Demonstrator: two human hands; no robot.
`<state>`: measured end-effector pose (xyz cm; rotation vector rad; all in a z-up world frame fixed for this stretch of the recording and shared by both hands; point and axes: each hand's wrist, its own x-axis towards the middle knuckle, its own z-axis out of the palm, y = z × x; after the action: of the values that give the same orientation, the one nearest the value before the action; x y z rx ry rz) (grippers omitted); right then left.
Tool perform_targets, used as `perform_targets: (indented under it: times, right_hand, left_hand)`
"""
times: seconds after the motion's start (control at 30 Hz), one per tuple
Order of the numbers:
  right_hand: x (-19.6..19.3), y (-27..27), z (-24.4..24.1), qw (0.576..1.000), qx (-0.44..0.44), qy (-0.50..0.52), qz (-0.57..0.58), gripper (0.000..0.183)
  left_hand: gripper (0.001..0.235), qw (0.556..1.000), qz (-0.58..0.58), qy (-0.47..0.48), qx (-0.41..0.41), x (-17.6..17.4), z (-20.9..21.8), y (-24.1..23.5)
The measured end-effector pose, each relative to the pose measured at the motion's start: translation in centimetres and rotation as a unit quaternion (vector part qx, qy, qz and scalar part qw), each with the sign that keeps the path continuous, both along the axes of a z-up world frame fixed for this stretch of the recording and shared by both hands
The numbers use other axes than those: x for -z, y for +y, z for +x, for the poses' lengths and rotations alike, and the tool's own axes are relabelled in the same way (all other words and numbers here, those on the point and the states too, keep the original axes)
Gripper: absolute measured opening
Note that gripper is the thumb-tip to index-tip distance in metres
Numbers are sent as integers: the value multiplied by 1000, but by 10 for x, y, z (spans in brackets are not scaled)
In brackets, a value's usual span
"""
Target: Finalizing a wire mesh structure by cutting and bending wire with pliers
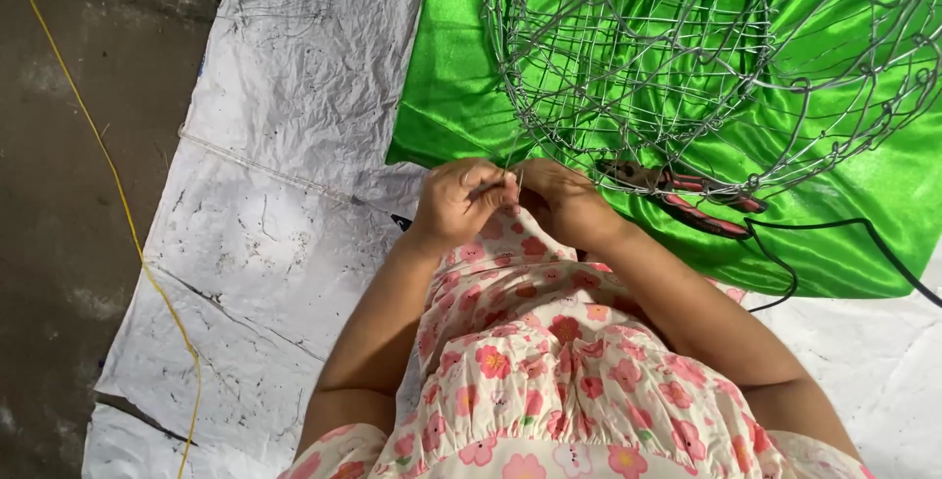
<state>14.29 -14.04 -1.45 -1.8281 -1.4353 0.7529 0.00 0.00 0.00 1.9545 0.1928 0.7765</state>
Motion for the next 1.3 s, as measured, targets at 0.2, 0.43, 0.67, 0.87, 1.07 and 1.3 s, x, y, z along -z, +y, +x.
perform_targets:
  times: [0.2, 0.43, 0.67, 0.87, 1.07, 1.3]
  right_hand:
    - [2, 4, 2, 1000, -8, -26, 15, 17]
    - [43, 3, 17, 978, -57, -11, 198, 12]
    - [24, 3, 13, 982, -46, 38, 180, 8]
    - [20, 7, 8, 968, 1, 11, 252, 10]
    - [25, 5, 2, 967, 50, 10, 250, 9]
    - [26, 12, 1, 951, 59, 70, 294, 5]
  left_hand:
    - [12, 1000, -12, 4, -18, -20, 12, 3]
    - [20, 998, 53, -36, 12, 3, -6, -10]
    - [16, 988, -95, 46, -111, -11, 2, -11]
    - [23, 939, -287, 118, -149, 0, 17, -6]
    - [27, 873, -408, 180, -196, 13, 21, -3]
    - [27, 796, -554, 101, -222, 30, 7, -10]
